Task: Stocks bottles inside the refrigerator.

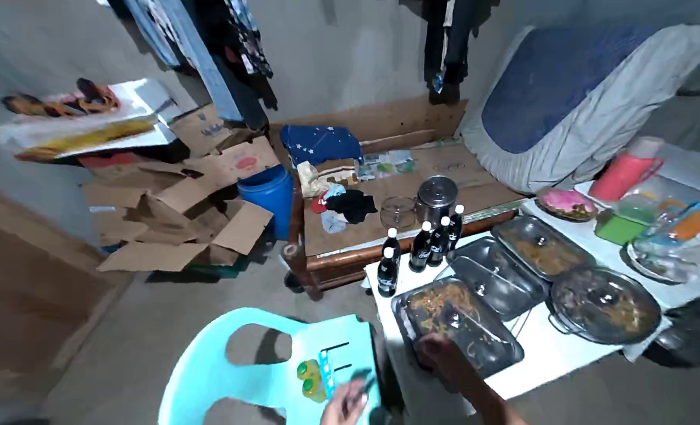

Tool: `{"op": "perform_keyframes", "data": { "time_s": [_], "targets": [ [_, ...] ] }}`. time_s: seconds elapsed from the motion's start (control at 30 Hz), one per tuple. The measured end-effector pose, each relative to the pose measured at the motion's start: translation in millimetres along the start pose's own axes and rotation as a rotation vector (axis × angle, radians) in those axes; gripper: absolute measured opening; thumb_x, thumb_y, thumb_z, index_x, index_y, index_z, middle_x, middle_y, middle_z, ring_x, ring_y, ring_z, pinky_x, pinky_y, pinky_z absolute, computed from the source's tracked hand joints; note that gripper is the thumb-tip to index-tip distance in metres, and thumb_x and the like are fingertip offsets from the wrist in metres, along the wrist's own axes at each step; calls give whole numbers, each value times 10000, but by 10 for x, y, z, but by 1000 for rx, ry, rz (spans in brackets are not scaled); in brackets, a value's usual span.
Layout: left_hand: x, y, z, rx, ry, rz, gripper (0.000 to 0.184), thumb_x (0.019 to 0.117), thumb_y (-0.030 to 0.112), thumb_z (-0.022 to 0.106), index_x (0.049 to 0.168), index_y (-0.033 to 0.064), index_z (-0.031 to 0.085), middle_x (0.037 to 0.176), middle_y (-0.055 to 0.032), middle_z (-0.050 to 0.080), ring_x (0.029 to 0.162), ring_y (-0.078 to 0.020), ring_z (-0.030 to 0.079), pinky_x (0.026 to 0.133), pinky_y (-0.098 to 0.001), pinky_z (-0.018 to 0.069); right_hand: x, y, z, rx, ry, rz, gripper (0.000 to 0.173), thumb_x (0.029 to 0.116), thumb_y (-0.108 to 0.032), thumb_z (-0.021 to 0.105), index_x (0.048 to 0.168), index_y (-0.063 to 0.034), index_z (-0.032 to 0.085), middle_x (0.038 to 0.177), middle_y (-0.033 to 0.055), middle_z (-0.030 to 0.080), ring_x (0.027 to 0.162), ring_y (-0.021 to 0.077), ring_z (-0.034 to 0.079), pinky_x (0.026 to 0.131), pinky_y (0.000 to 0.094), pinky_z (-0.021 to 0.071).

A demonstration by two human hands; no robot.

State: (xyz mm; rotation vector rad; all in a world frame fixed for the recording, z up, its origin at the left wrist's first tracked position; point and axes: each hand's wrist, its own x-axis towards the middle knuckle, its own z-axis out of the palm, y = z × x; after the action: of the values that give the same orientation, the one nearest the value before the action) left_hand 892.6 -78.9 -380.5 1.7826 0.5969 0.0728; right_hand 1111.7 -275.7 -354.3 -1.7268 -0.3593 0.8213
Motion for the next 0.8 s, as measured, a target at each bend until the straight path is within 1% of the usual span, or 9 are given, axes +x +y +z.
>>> {"op": "perform_keyframes", "data": {
  "time_s": [0.07, 0.17, 0.27, 0.33, 0.43, 0.57, 0.63, 0.7, 0.8],
  "targets": [
    [969, 370, 130, 115, -22, 51, 480, 994, 247, 653, 1380, -28, 573, 1339, -226, 616, 1242, -318, 608, 1065, -468, 499, 272, -74, -261, -60, -30, 70, 318, 1056, -179, 553, 1276, 41, 620, 1164, 171, 701, 1015, 234, 709, 930, 405, 586],
    [2190, 824, 281, 190, 42, 18, 631, 965, 281, 705, 1444, -62, 480, 1432, -306, 504, 1303, -400, 546, 1079, -502, 479, 701, -42, -558, -66, -37, 83, 319, 1058, -173, 544, 1278, 50, 598, 1150, 172, 687, 990, 218, 696, 903, 385, 579],
    [2981, 1025, 471, 202, 145, -73, 782, 893, 264, 782, 1498, -63, 409, 1495, -327, 428, 1364, -432, 475, 1129, -519, 418, 1106, -77, -744, -87, 22, 59, 338, 1056, -157, 550, 1311, 61, 587, 1191, 187, 688, 1048, 217, 700, 953, 382, 576],
    [3317, 1057, 577, 228, 171, -105, 813, 856, 273, 824, 1503, -29, 433, 1528, -301, 403, 1410, -416, 428, 1165, -502, 378, 1413, -133, -810, -148, 72, -17, 321, 1049, -150, 551, 1287, 58, 607, 1176, 178, 692, 1054, 203, 688, 962, 369, 561],
    [3654, 881, 688, 254, 201, -23, 606, 860, 270, 815, 1371, 14, 612, 1462, -237, 524, 1390, -359, 475, 1175, -464, 373, 1953, -148, -842, -178, 87, -164, 350, 1049, -138, 520, 1331, 61, 584, 1263, 191, 666, 1141, 209, 662, 1005, 363, 538],
    [3864, 576, 784, 178, 280, 206, 315, 910, 228, 753, 1076, -39, 737, 1166, -205, 714, 1175, -307, 656, 1082, -456, 480, 2728, -222, -698, -223, 96, -273, 444, 1054, -109, 488, 1459, 71, 472, 1478, 234, 526, 1352, 266, 543, 1122, 377, 459],
    [3810, 608, 772, 140, 303, 164, 298, 938, 224, 725, 1040, -56, 726, 1069, -203, 726, 1051, -287, 698, 999, -453, 527, 3058, -226, -589, -260, 126, -313, 556, 1034, -180, 560, 1502, 78, 407, 1525, 264, 458, 1391, 304, 498, 1146, 396, 433],
    [3645, 643, 700, 114, 319, 96, 284, 948, 203, 713, 1064, -56, 729, 1087, -203, 728, 1059, -284, 698, 1007, -460, 527, 3349, -222, -446, -290, 179, -311, 719, 972, -308, 679, 1513, 60, 381, 1522, 269, 453, 1396, 329, 482, 1149, 435, 423],
    [3226, 502, 552, 48, 405, 329, 130, 871, 88, 738, 904, -38, 747, 968, -142, 750, 973, -217, 718, 934, -404, 574, 3694, -265, -213, -256, 215, -310, 825, 879, -353, 794, 1495, 51, 424, 1461, 268, 519, 1360, 335, 518, 1148, 448, 429]
  ]
}}
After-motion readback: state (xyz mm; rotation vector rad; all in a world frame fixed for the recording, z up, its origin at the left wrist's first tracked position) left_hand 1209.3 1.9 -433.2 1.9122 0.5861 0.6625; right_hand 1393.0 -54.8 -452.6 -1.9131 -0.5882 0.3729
